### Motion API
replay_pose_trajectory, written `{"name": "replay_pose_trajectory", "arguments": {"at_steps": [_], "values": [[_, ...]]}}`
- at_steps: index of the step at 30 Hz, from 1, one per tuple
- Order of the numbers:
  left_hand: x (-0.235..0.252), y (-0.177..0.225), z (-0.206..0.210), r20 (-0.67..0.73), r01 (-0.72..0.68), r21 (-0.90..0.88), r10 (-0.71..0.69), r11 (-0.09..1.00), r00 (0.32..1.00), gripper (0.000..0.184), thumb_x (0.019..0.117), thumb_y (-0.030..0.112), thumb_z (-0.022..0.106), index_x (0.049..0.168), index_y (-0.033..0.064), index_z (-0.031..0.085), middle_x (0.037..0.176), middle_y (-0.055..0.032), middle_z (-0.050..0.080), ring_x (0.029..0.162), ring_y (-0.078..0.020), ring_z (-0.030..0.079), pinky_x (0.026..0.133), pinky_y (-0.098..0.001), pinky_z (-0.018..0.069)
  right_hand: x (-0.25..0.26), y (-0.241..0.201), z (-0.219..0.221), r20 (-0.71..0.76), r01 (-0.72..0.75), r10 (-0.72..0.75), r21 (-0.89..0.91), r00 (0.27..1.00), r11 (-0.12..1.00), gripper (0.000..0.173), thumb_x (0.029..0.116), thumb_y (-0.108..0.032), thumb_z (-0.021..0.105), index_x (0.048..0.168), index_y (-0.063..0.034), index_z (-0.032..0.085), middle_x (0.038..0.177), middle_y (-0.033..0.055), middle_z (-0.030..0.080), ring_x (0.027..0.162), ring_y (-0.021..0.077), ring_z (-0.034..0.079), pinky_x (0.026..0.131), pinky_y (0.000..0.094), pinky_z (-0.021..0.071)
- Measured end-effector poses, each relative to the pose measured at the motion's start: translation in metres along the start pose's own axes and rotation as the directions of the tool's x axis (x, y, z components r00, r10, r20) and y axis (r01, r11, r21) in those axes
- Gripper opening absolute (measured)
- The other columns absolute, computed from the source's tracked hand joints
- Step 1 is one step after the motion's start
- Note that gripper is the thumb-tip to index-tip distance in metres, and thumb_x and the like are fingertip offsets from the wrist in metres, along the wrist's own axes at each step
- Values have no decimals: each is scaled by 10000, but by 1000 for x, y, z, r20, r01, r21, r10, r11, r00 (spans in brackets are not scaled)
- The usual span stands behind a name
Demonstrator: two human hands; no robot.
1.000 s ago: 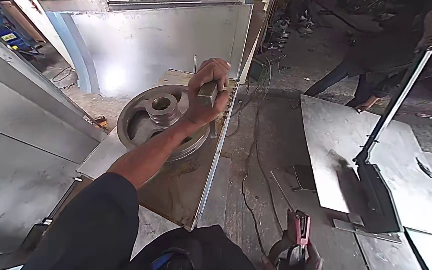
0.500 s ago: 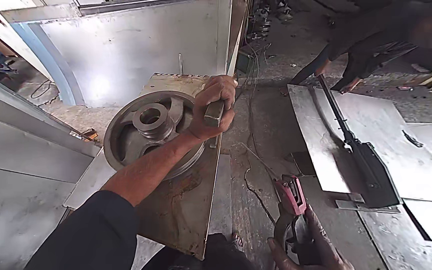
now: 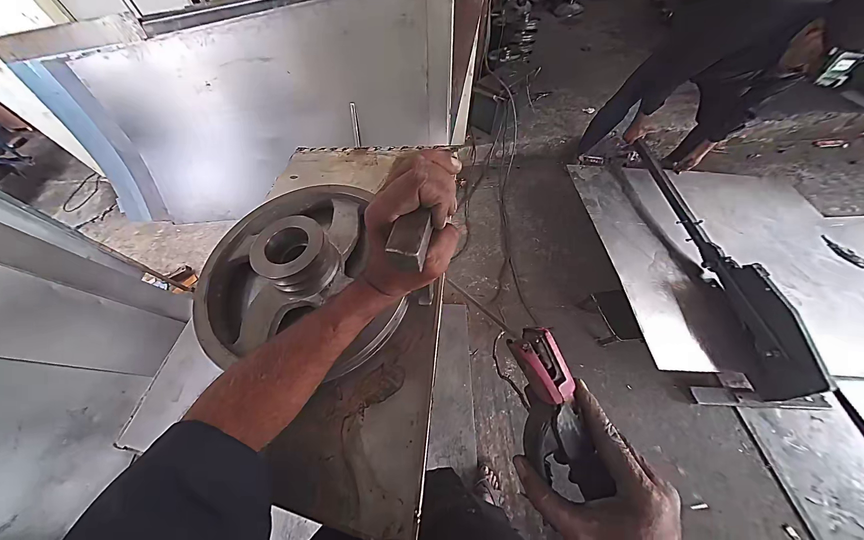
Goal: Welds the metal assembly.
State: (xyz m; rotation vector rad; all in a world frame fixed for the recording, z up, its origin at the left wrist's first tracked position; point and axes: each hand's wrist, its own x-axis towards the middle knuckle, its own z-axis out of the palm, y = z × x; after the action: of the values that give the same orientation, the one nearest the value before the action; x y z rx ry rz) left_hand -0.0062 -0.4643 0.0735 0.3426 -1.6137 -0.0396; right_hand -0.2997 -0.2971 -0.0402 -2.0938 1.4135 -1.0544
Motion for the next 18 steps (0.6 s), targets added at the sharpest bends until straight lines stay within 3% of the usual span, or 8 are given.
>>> {"name": "replay_pose_trajectory", "arguments": {"at_steps": [10,18], "values": [[0,-2,0,-11,-24,17,25,1000,1000,123,784,5,620,786,87,529,832,-81,626,989,-247,653,988,-423,517,6,1,9,12,-16,16,-11,1000,1000,1028,667,-540,848,1444,55,533,1200,215,712,972,193,714,862,372,580],[0,-1,0,-13,-5,10,5,1000,1000,129,778,1,624,786,89,529,848,-84,630,1007,-248,653,995,-425,517,8,2,10,16,-24,25,-12,1000,1000,1029,672,-557,839,1450,42,532,1209,206,711,972,175,709,857,353,579]]}}
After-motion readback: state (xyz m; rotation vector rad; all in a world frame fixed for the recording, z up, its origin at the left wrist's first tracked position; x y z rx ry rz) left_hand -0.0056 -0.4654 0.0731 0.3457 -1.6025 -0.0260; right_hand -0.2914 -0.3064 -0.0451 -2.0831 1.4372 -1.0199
